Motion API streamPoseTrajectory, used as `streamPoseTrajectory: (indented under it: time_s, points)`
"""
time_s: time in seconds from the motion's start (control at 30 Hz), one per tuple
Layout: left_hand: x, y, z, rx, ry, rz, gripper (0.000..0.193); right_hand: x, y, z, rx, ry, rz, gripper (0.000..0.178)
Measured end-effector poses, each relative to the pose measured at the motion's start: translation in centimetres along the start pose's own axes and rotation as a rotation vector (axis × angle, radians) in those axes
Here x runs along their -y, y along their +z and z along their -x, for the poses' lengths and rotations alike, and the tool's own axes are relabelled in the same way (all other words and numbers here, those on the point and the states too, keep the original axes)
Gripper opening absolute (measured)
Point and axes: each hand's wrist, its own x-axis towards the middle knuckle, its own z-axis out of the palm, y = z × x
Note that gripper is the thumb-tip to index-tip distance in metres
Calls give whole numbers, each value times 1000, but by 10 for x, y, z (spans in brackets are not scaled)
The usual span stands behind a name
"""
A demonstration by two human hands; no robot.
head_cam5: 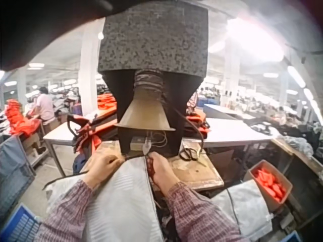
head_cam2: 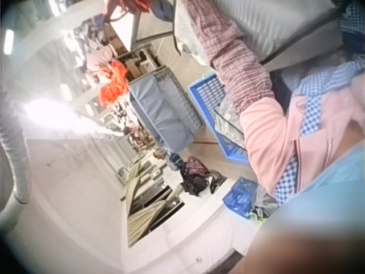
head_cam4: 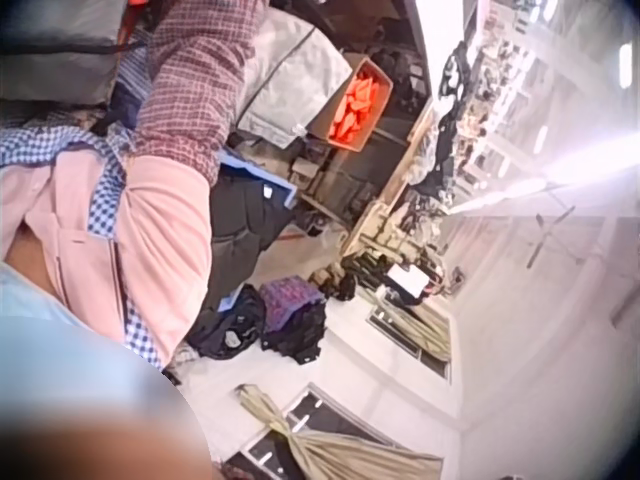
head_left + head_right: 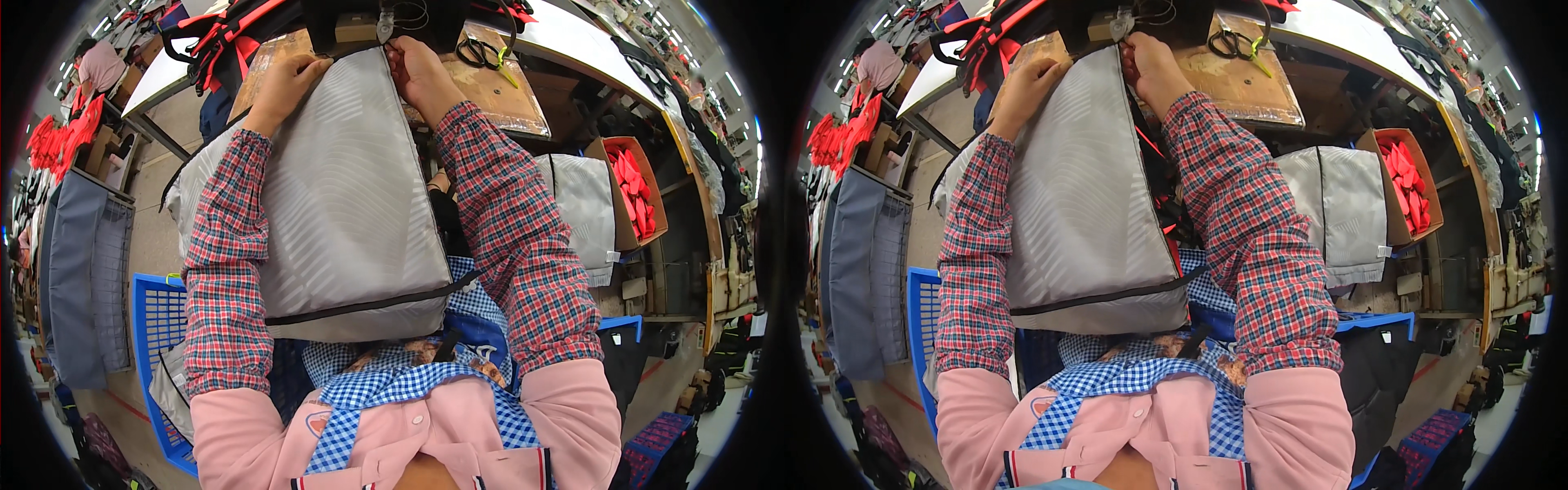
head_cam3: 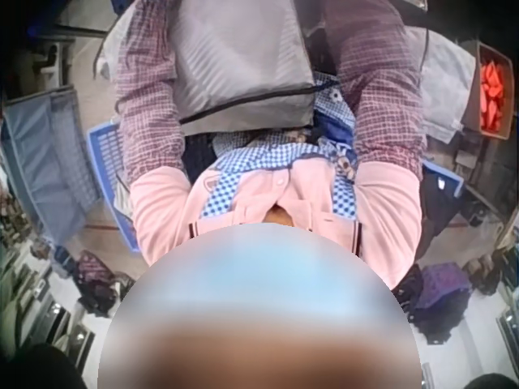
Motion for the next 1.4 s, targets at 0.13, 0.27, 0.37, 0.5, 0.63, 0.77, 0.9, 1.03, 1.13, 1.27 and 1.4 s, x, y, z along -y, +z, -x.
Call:
streamPoseTrajectory:
  time_s: [0.13,0.27,0.37,0.5,0.63,0.77,0.9,1.03,1.13,1.27,1.4]
  points:
    - [1,0,-2,4,16,-10,32,-5,3,-5,1,-47,-55,11]
    - [-2,-1,-1,0,-2,1,33,-7,5,-5,-72,-76,-81,10]
    - [-4,-2,1,-9,13,-32,33,-8,6,-3,-72,-85,-83,10]
    - [-6,-3,1,-16,10,-31,34,-6,8,-3,-127,-62,-65,12]
    - [-4,-4,0,-26,11,-7,36,15,1,5,-70,-93,-250,15]
    - [2,-16,11,19,-29,-29,38,50,-27,53,178,-80,237,19]
    - [3,-33,50,-16,-123,22,39,31,-38,142,124,-740,1735,54]
    - [-13,-29,91,-18,-56,144,29,-23,-7,212,990,-1354,1776,56]
    - [-40,-29,127,-67,37,75,21,-56,27,229,1212,-1439,1496,18]
    - [-86,-95,198,56,18,51,23,-59,58,216,988,-1278,1505,18]
    - [-131,-175,294,-78,-62,-88,53,-50,99,212,780,-1294,1350,27]
